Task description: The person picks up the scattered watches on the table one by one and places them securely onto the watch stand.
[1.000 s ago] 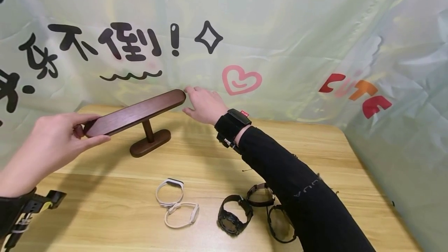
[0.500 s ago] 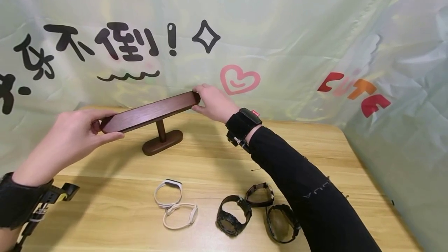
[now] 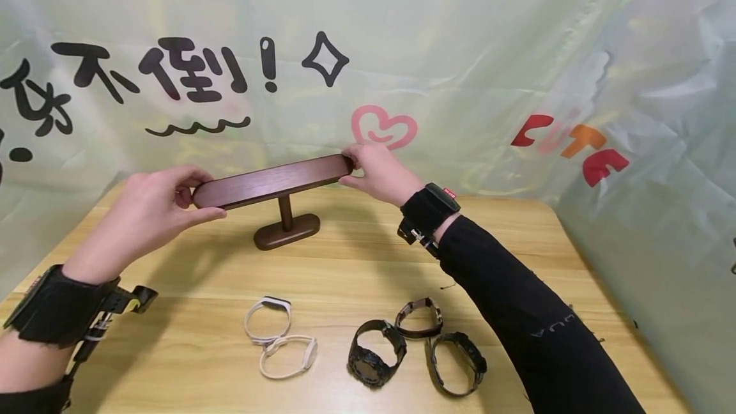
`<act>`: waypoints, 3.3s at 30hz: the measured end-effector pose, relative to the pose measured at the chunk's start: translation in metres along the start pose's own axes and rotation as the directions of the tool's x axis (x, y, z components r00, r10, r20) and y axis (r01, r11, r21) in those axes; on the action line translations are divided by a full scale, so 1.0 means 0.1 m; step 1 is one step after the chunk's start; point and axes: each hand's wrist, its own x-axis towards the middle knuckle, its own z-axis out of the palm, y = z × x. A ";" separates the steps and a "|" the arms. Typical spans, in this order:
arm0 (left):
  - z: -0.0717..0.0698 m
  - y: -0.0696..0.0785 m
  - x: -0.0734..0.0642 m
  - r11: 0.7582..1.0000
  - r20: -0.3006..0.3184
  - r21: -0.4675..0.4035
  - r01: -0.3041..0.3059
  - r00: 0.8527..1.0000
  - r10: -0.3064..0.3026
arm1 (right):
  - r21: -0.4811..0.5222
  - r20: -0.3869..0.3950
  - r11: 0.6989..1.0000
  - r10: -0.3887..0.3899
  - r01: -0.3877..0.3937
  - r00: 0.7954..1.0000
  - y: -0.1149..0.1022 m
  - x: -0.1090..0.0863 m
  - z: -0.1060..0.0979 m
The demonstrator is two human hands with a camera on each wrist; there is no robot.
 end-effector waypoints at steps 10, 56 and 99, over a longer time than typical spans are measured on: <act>0.15 0.11 0.13 0.998 0.011 -0.068 -0.002 1.000 0.003 | 0.060 -0.028 0.996 0.068 -0.066 0.997 0.18 -0.26 -0.06; 0.67 0.79 0.40 0.919 -0.081 -0.377 -0.116 0.992 0.092 | 0.199 -0.184 0.950 0.277 -0.240 0.943 0.68 -1.60 -0.26; 0.66 0.77 0.34 0.930 -0.072 -0.350 -0.112 0.993 0.093 | 0.175 -0.191 0.959 0.257 -0.225 0.947 0.69 -1.60 -0.21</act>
